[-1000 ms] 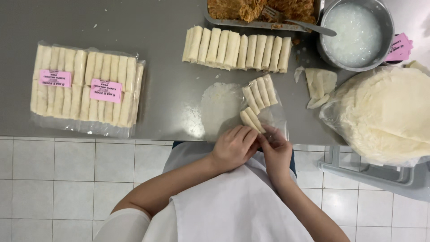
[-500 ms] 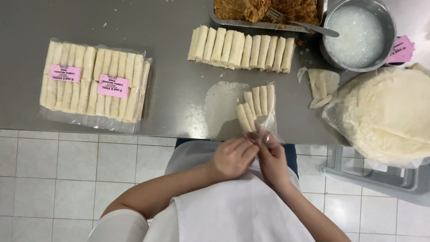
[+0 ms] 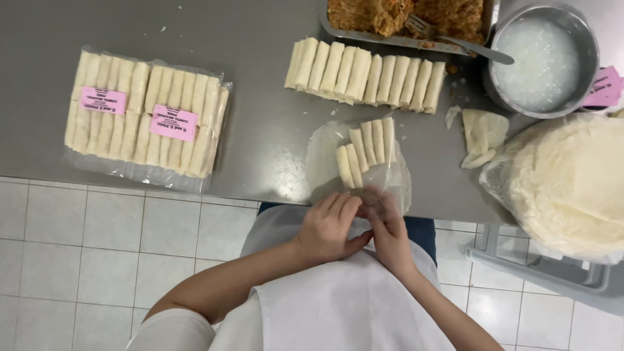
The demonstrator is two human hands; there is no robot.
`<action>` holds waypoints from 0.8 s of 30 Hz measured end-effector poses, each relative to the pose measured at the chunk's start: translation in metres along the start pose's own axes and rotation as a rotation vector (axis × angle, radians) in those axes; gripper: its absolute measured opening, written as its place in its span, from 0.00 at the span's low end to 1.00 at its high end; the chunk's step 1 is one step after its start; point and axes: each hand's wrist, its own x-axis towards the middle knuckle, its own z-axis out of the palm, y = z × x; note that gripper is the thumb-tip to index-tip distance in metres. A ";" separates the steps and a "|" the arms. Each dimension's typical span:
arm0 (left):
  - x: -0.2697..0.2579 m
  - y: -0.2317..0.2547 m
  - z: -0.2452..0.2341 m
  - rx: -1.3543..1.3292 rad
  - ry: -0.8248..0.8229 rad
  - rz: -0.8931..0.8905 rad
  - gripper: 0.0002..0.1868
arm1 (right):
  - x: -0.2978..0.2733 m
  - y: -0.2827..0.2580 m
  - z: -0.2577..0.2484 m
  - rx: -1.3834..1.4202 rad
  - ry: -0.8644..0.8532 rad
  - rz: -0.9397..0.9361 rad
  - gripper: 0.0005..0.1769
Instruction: The person prepares spring rolls by placing multiple filled rolls onto a wrapper, applying liquid to the edge by hand, and folding the wrapper over the rolls.
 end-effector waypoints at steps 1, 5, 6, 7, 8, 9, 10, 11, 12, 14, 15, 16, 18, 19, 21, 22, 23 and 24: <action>0.001 -0.005 0.002 0.004 0.001 -0.004 0.24 | 0.006 0.008 0.001 0.001 -0.006 0.000 0.31; -0.008 -0.016 0.020 0.063 0.015 0.006 0.07 | 0.015 0.035 0.006 0.195 0.056 0.025 0.22; -0.012 -0.019 0.024 0.097 0.025 0.033 0.04 | 0.016 0.039 0.010 0.275 0.042 0.021 0.22; -0.013 -0.020 0.024 0.100 0.028 0.031 0.04 | 0.018 0.042 0.010 0.274 0.037 0.020 0.22; -0.013 -0.022 0.024 0.074 0.039 0.083 0.05 | 0.021 0.046 0.011 0.279 0.017 -0.010 0.23; -0.013 -0.024 0.023 0.047 0.050 0.135 0.08 | 0.024 0.049 0.011 0.284 -0.003 -0.040 0.24; -0.016 -0.022 0.028 0.050 0.052 0.133 0.08 | 0.025 0.030 0.015 0.284 -0.006 -0.040 0.24; -0.020 -0.021 0.033 0.004 0.054 0.176 0.10 | 0.027 0.011 0.019 0.243 -0.034 -0.059 0.25; -0.025 -0.018 0.038 -0.043 0.056 0.216 0.12 | 0.027 -0.007 0.023 0.202 -0.062 -0.074 0.25; -0.022 -0.019 0.039 -0.076 0.054 0.231 0.13 | 0.033 0.001 0.020 0.172 -0.092 -0.088 0.25; -0.021 -0.020 0.039 -0.110 0.053 0.251 0.14 | 0.036 0.005 0.019 0.141 -0.120 -0.105 0.24; -0.009 -0.014 0.020 -0.110 0.052 0.249 0.14 | 0.038 0.010 0.009 0.142 -0.121 -0.103 0.24; 0.018 -0.001 -0.018 -0.151 0.026 0.347 0.16 | 0.042 0.019 -0.013 -0.156 -0.184 -0.055 0.23; 0.018 -0.014 -0.020 -0.153 0.025 0.345 0.16 | 0.040 0.010 -0.015 -0.157 -0.183 -0.052 0.23; 0.017 -0.041 -0.025 0.090 -0.195 0.043 0.24 | 0.035 -0.007 -0.019 0.059 -0.054 0.226 0.22; 0.035 -0.050 -0.028 0.087 -0.200 0.043 0.24 | 0.034 -0.012 -0.016 0.060 -0.051 0.231 0.22; 0.052 -0.059 -0.031 0.051 -0.170 -0.088 0.29 | 0.033 -0.016 -0.013 0.119 -0.033 0.226 0.23; 0.069 -0.068 -0.034 0.015 -0.137 -0.222 0.35 | 0.032 -0.021 -0.011 0.175 -0.019 0.221 0.25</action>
